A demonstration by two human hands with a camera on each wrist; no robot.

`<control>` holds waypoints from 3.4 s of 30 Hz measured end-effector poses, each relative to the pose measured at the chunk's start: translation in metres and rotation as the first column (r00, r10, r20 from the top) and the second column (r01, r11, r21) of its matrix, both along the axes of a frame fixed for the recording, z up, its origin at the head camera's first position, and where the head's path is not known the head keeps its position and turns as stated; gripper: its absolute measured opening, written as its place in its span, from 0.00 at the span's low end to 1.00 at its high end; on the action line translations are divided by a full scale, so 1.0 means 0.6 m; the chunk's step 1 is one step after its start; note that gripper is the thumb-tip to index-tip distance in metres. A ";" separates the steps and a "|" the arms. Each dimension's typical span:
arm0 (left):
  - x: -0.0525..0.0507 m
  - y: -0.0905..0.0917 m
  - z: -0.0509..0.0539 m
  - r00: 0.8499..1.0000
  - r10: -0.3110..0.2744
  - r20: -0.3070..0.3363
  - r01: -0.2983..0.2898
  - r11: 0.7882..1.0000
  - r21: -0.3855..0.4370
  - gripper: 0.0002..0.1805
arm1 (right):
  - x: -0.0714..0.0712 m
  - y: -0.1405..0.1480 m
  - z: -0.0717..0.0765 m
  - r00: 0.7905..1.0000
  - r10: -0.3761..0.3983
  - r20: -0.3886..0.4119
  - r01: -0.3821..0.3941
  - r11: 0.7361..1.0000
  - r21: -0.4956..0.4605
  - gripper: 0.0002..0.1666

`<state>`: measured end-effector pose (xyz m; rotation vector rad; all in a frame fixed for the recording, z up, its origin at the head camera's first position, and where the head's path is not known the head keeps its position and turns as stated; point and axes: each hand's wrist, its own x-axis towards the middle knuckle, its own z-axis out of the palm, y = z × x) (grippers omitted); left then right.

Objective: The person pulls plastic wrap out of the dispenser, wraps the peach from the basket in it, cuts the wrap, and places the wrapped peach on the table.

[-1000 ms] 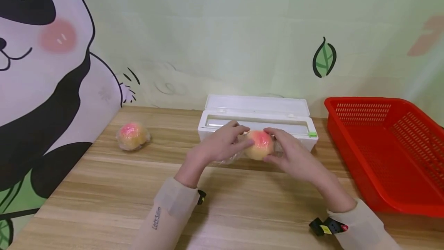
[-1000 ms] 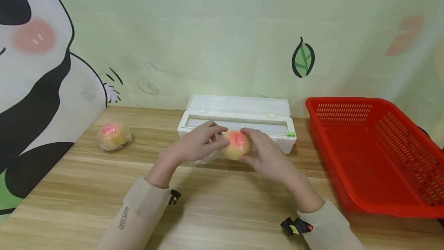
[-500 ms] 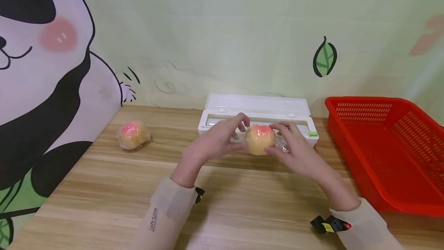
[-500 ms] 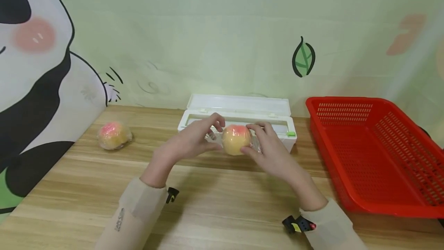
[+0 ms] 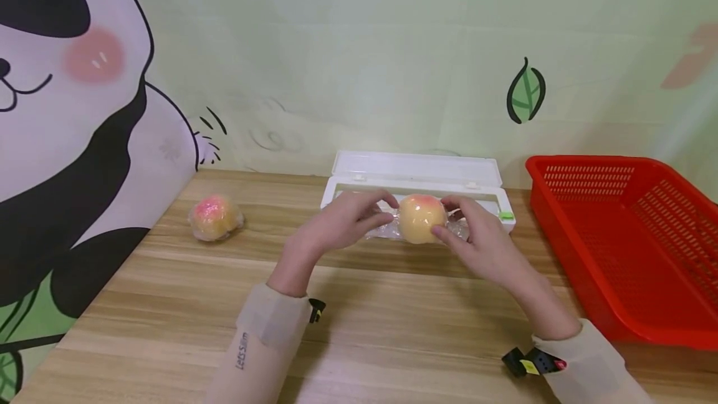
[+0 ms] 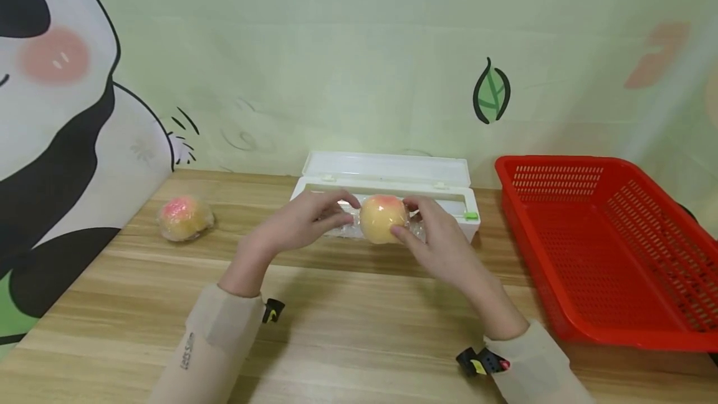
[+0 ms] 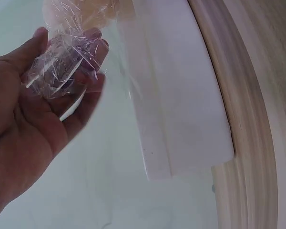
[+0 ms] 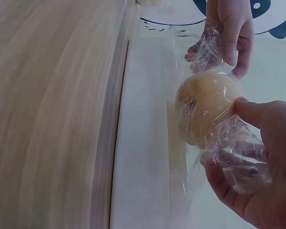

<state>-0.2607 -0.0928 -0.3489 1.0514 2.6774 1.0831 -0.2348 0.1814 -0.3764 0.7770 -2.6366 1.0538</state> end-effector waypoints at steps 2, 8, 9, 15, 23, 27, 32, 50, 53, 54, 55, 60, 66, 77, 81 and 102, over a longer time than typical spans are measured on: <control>0.000 -0.001 0.000 1.000 0.019 0.009 -0.019 1.000 -0.019 0.12 | 0.001 0.000 0.000 1.000 -0.006 -0.004 0.006 1.000 0.002 0.29; -0.002 -0.005 -0.002 0.994 0.061 0.086 -0.059 0.998 -0.021 0.11 | 0.006 -0.004 0.004 0.999 -0.035 -0.011 0.035 0.999 0.018 0.31; -0.002 -0.005 -0.003 0.993 0.063 0.102 -0.062 0.998 -0.012 0.10 | 0.007 -0.004 0.004 0.999 -0.043 -0.017 0.043 0.999 0.024 0.31; -0.005 -0.007 -0.005 0.993 0.049 0.105 -0.053 0.998 0.037 0.11 | 0.011 -0.009 0.005 0.991 -0.107 -0.075 0.113 0.991 0.069 0.31; -0.002 -0.007 -0.001 0.995 0.086 0.040 -0.086 0.996 0.001 0.12 | 0.017 -0.015 0.007 0.988 -0.144 -0.050 0.148 0.984 0.099 0.33; 0.001 -0.002 0.001 0.991 0.132 0.022 -0.132 0.991 -0.032 0.13 | 0.014 -0.018 0.009 0.991 -0.128 -0.032 0.130 0.988 0.086 0.34; 0.007 0.014 0.003 0.980 0.170 -0.106 -0.175 0.984 -0.037 0.21 | 0.014 -0.019 0.010 0.990 -0.132 -0.045 0.135 0.988 0.069 0.34; 0.015 0.077 -0.018 0.928 0.113 -0.354 -0.184 0.967 -0.175 0.44 | 0.014 -0.008 0.017 0.964 -0.176 -0.200 0.188 0.981 0.041 0.33; 0.014 0.077 -0.020 0.930 0.128 -0.343 -0.195 0.967 -0.167 0.44 | 0.019 -0.012 0.022 0.939 -0.148 -0.310 0.174 0.983 0.056 0.34; 0.013 0.077 -0.021 0.932 0.131 -0.338 -0.195 0.967 -0.165 0.44 | 0.021 -0.015 0.023 0.929 -0.123 -0.348 0.155 0.986 0.065 0.34; 0.012 0.076 -0.022 0.934 0.135 -0.331 -0.196 0.967 -0.161 0.44 | 0.023 -0.017 0.024 0.919 -0.094 -0.382 0.133 0.988 0.078 0.35; 0.008 0.074 -0.025 0.948 0.169 -0.270 -0.207 0.971 -0.120 0.43 | 0.031 -0.032 0.023 0.893 0.049 -0.447 0.027 0.986 0.162 0.36; 0.007 0.072 -0.027 0.955 0.183 -0.233 -0.215 0.969 -0.121 0.39 | 0.027 -0.041 0.012 0.914 0.064 -0.402 0.055 0.959 0.277 0.41; 0.007 0.064 -0.024 0.940 0.220 -0.259 -0.263 0.954 -0.145 0.41 | 0.015 -0.059 0.017 0.891 0.015 -0.454 0.196 0.889 0.414 0.52; 0.005 0.061 -0.023 0.944 0.224 -0.240 -0.267 0.950 -0.164 0.43 | 0.005 -0.070 0.018 0.871 0.023 -0.490 0.242 0.850 0.469 0.53; -0.011 0.015 -0.006 0.951 0.236 -0.199 -0.245 0.969 -0.023 0.18 | -0.026 -0.090 -0.005 0.869 -0.074 -0.490 0.312 0.850 0.425 0.53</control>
